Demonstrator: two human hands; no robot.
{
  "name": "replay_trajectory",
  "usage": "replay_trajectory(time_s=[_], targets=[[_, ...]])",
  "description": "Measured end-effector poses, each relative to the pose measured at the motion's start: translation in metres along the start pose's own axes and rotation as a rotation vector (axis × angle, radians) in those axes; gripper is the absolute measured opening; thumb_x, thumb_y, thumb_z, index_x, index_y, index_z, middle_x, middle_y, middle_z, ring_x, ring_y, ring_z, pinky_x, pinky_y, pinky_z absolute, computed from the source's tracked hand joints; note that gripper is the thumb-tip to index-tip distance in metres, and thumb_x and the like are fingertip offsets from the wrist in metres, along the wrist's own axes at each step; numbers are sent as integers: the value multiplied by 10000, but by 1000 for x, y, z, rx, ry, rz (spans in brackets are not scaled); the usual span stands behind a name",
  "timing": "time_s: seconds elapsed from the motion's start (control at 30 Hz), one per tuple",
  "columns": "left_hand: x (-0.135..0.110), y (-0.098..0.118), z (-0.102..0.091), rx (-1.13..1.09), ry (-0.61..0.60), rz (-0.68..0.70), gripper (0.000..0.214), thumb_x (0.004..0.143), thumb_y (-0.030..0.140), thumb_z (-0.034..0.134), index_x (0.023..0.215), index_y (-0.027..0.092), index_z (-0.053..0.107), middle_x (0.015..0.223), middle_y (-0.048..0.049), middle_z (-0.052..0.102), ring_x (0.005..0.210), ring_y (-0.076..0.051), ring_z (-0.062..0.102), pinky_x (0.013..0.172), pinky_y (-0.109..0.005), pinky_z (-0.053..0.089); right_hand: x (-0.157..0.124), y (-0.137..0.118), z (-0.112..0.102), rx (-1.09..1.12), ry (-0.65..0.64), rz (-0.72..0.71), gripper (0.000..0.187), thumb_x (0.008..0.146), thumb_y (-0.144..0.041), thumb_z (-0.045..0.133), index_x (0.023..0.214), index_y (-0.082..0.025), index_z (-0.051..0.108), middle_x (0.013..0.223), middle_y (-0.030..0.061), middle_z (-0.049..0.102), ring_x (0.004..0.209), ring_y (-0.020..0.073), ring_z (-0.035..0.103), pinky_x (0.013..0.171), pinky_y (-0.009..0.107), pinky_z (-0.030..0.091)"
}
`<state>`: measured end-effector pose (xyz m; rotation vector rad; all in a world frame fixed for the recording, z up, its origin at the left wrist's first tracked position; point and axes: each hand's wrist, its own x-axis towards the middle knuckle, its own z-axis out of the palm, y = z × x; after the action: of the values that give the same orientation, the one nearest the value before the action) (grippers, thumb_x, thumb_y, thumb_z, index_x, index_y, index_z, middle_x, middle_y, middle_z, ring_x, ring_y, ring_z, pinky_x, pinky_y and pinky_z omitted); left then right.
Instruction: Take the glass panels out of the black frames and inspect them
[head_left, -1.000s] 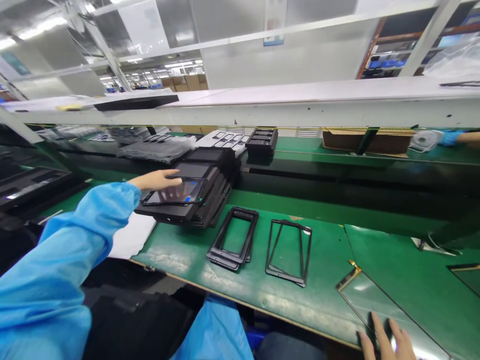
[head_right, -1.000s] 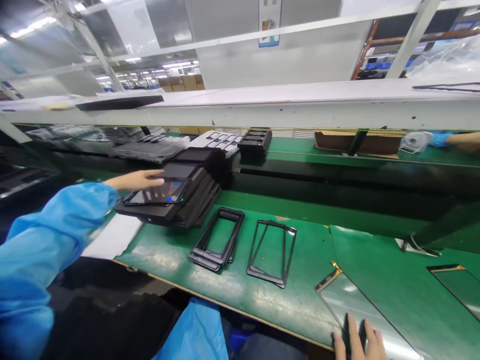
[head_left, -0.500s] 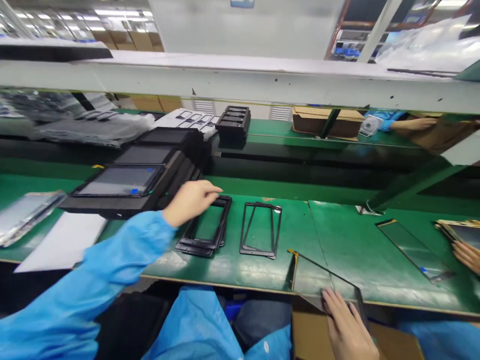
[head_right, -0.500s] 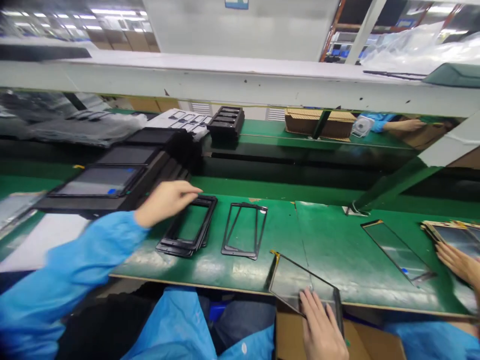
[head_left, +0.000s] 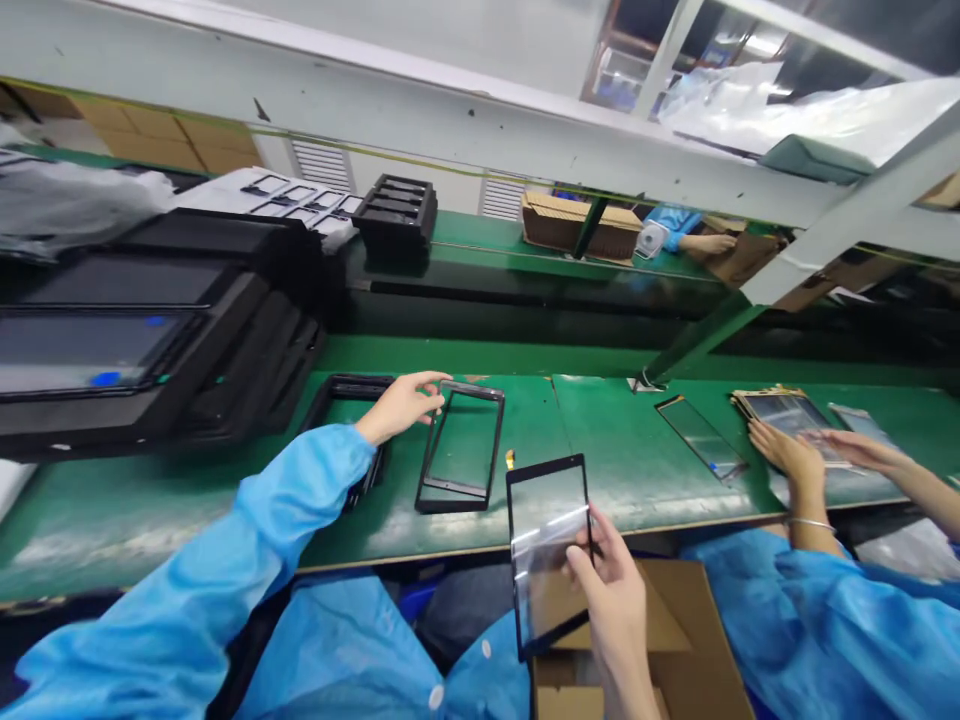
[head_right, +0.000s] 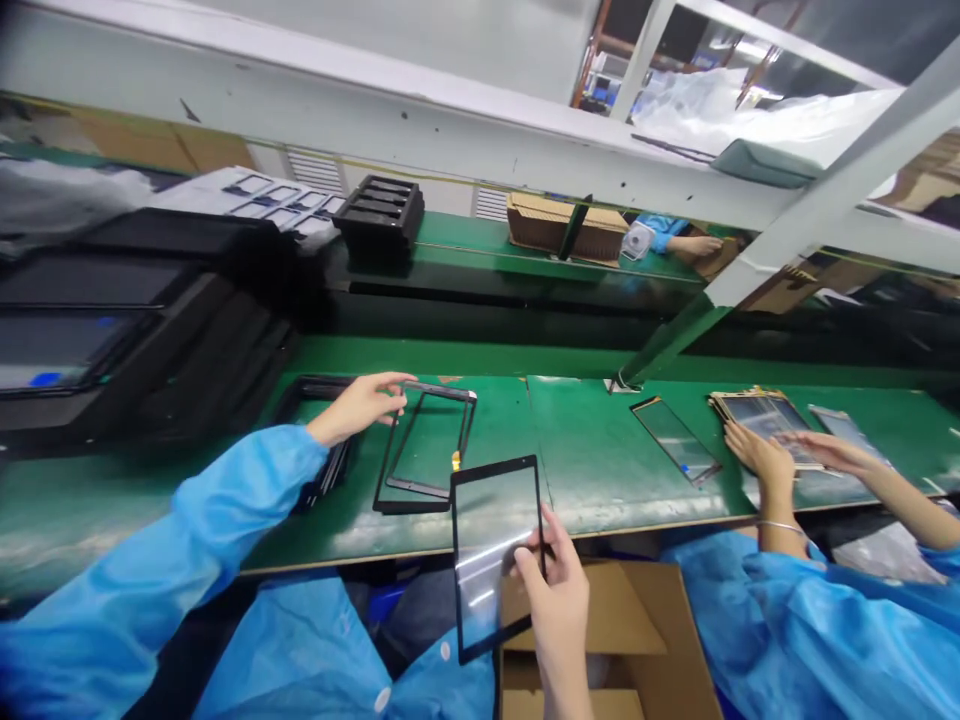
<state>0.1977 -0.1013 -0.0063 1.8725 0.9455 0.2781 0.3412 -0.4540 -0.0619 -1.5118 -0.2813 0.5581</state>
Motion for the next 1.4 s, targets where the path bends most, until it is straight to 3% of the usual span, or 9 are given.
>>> replay_trajectory(time_s=[0.17,0.27,0.47,0.57,0.67,0.83,1.0,1.27,1.4], targets=[[-78,14,3,-211,7,140,522,951,316,651,1462,208,666,1052,-60,713,882,-193,735,738,-300,651,-1,-7,23,35,-84,71,627,701,-382,954,1289,-241,786,983,52,717,799,199,701,439,189,470],[-106,20,7,-247,73,283,439,955,321,706,1385,241,748,962,-52,719,855,-187,697,718,-267,617,-1,-12,31,10,-117,89,634,682,-364,954,1286,-250,797,1036,75,736,878,221,701,441,179,469],[-122,24,9,-80,115,508,412,999,152,667,1358,329,765,968,-17,741,860,-150,693,717,-209,551,-3,-20,38,5,-147,65,600,722,-357,926,1299,-260,796,1088,88,755,933,227,715,524,204,544],[-125,25,10,-25,138,600,439,1004,102,657,1364,334,759,1001,-13,762,884,-144,692,786,-223,538,-4,-24,39,24,-146,30,567,725,-334,925,1274,-261,808,1028,72,769,891,214,727,650,257,615],[-127,28,11,-51,142,638,446,993,76,657,1343,326,774,985,-12,767,882,-143,698,823,-232,541,-6,-26,38,42,-129,4,538,744,-337,919,1267,-275,808,1120,83,780,951,227,747,748,294,640],[-130,30,19,-285,67,444,413,974,171,707,1345,338,778,928,-23,732,830,-166,701,693,-223,587,-12,-23,39,9,-127,-40,604,802,-370,898,1376,-266,741,1079,73,762,872,187,717,731,269,621],[-134,26,31,-565,67,249,390,898,259,806,1287,287,818,922,-43,713,790,-175,672,709,-265,618,-19,-15,48,-8,-124,-69,649,827,-377,881,1432,-237,694,1091,72,732,813,160,672,750,280,608],[-137,23,36,-705,1,87,504,857,347,857,1334,201,789,892,-70,747,759,-172,657,656,-252,599,-28,-16,60,-16,-73,-29,689,797,-424,885,1423,-205,699,1131,104,740,891,211,695,788,322,625],[-137,22,36,-725,13,45,564,834,392,878,1352,193,777,894,-84,765,760,-191,688,647,-272,612,-30,-17,61,-44,-69,-29,676,818,-413,869,1440,-217,689,1142,102,718,849,193,681,707,284,612]])
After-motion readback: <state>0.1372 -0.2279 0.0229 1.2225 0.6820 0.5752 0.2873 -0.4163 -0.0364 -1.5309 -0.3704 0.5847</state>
